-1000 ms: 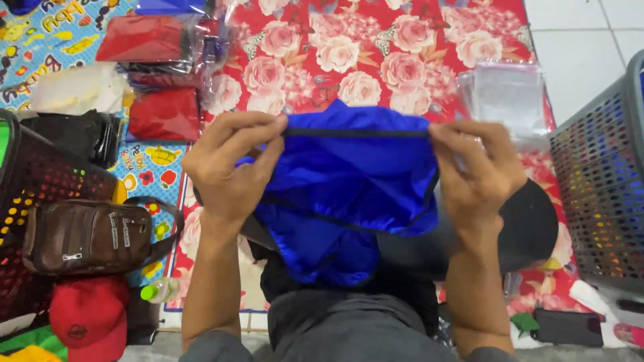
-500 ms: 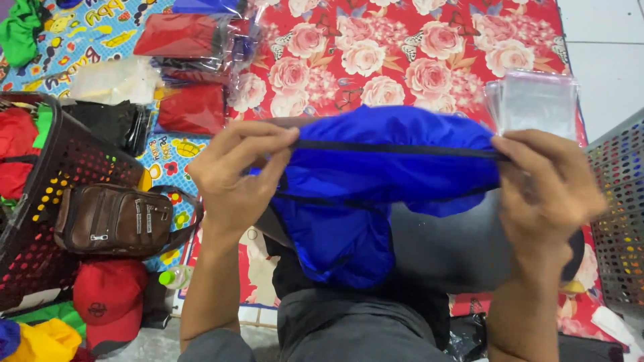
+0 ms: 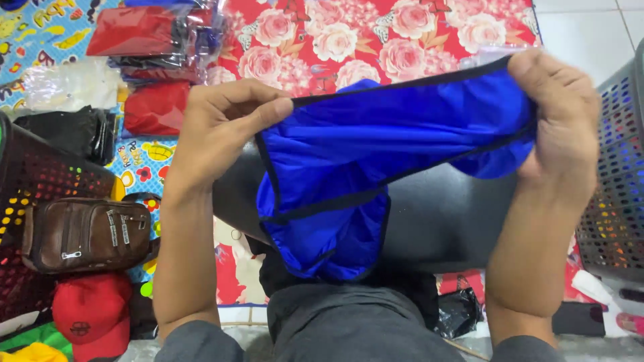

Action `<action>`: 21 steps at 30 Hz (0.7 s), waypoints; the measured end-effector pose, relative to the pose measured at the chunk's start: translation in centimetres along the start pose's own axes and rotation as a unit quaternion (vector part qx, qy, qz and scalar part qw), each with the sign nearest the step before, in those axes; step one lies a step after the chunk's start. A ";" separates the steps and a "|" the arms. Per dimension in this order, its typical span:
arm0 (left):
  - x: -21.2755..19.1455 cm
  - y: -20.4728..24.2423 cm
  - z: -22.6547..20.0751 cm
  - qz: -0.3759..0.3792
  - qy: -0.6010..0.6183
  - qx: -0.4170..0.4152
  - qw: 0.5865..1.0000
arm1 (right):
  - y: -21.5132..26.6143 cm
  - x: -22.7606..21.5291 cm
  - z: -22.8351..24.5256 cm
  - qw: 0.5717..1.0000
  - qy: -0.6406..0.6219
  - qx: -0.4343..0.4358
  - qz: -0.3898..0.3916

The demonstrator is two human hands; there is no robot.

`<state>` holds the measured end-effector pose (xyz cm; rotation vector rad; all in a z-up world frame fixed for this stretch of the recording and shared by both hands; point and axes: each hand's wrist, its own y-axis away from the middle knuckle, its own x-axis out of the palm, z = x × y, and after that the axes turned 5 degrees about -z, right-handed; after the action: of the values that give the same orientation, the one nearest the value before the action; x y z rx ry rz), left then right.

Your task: The person cleans a blue motorcycle seat cover by wiping its surface with a yellow sponge.

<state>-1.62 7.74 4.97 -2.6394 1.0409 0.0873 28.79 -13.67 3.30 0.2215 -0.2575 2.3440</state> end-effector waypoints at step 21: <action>1.9 2.3 11.7 -0.100 0.303 -0.149 0.936 | 3.1 -2.6 -8.5 0.913 -0.368 0.157 -0.080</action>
<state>-1.15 8.39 -7.10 -3.1231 0.9704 -0.7107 27.72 -15.47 -5.91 1.2423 -0.2051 2.0309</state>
